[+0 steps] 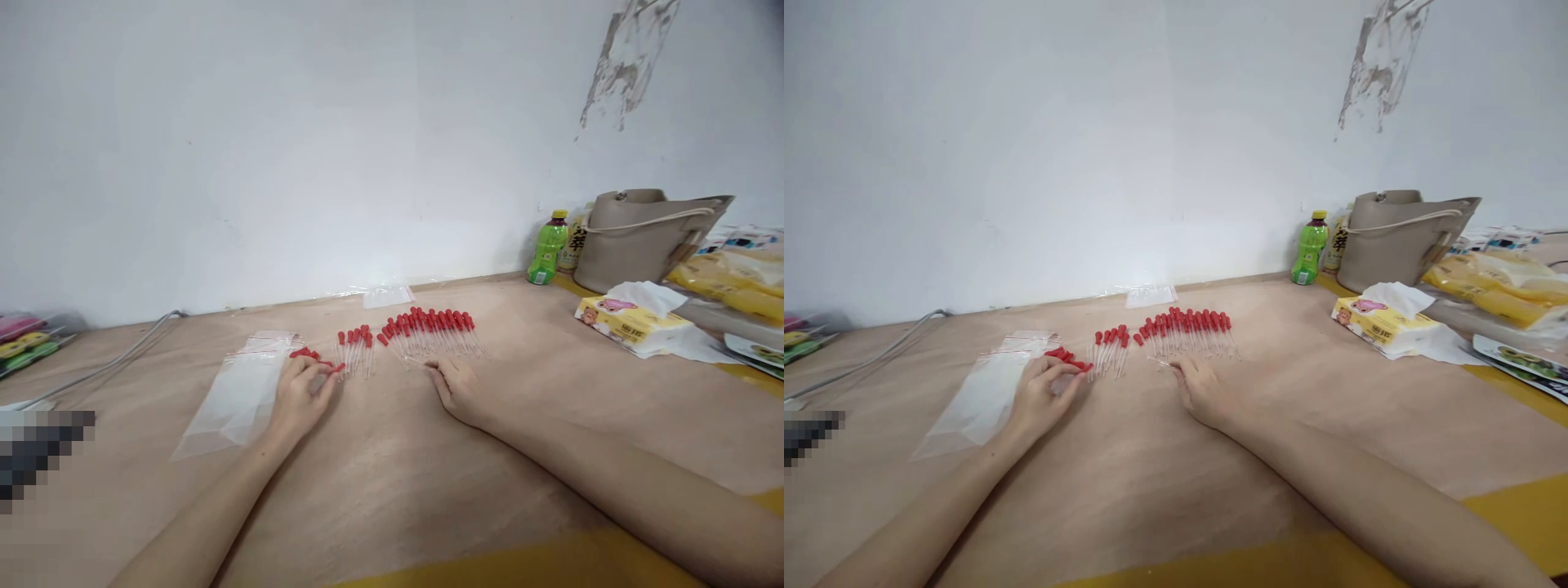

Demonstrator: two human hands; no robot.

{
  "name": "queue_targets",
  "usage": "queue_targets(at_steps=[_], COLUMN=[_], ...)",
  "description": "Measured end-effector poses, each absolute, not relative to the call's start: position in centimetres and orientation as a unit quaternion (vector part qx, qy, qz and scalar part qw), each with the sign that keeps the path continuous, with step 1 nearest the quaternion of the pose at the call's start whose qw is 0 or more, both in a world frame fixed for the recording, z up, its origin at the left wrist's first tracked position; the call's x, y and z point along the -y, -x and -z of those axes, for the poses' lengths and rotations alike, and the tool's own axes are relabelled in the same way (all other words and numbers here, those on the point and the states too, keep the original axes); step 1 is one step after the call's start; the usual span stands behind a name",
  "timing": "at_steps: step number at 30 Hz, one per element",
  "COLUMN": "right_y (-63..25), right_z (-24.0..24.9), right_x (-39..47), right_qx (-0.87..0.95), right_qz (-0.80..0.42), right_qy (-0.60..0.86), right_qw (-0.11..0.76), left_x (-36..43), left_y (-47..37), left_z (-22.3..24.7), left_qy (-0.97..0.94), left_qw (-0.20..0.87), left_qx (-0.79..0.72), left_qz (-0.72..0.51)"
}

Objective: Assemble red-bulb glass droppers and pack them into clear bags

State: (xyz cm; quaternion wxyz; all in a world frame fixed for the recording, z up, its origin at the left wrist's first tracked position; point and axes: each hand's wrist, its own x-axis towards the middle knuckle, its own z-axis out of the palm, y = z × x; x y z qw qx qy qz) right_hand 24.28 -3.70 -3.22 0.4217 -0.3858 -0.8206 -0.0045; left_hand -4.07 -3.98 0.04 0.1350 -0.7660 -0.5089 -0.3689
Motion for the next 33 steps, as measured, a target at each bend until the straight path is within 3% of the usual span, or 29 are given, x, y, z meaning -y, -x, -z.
queue_targets(at_steps=[5,9,14,22,33], right_y=[-24.5,-24.2,-23.4,-22.4,-23.3], right_z=[2.7,2.7,2.5,2.0,1.4], right_x=[4.3,4.5,5.0,5.8,4.9], right_qx=[0.851,0.868,0.865,0.854,0.9], right_qz=[0.036,0.019,-0.045,-0.09,-0.061], right_qy=[0.377,0.354,0.327,0.322,0.292], right_qw=[0.364,0.349,0.379,0.399,0.319], left_x=[6.3,6.9,6.8,6.7,7.3], left_y=[0.5,-0.9,-1.3,-1.9,-2.0], left_z=[0.1,-0.4,-0.2,1.3,1.3], left_qy=[0.835,0.833,0.812,0.756,0.748], left_qw=[-0.034,-0.095,-0.133,-0.315,-0.364], left_qx=[0.467,0.472,0.469,0.434,0.43], left_qz=[0.29,0.273,0.321,0.375,0.35])
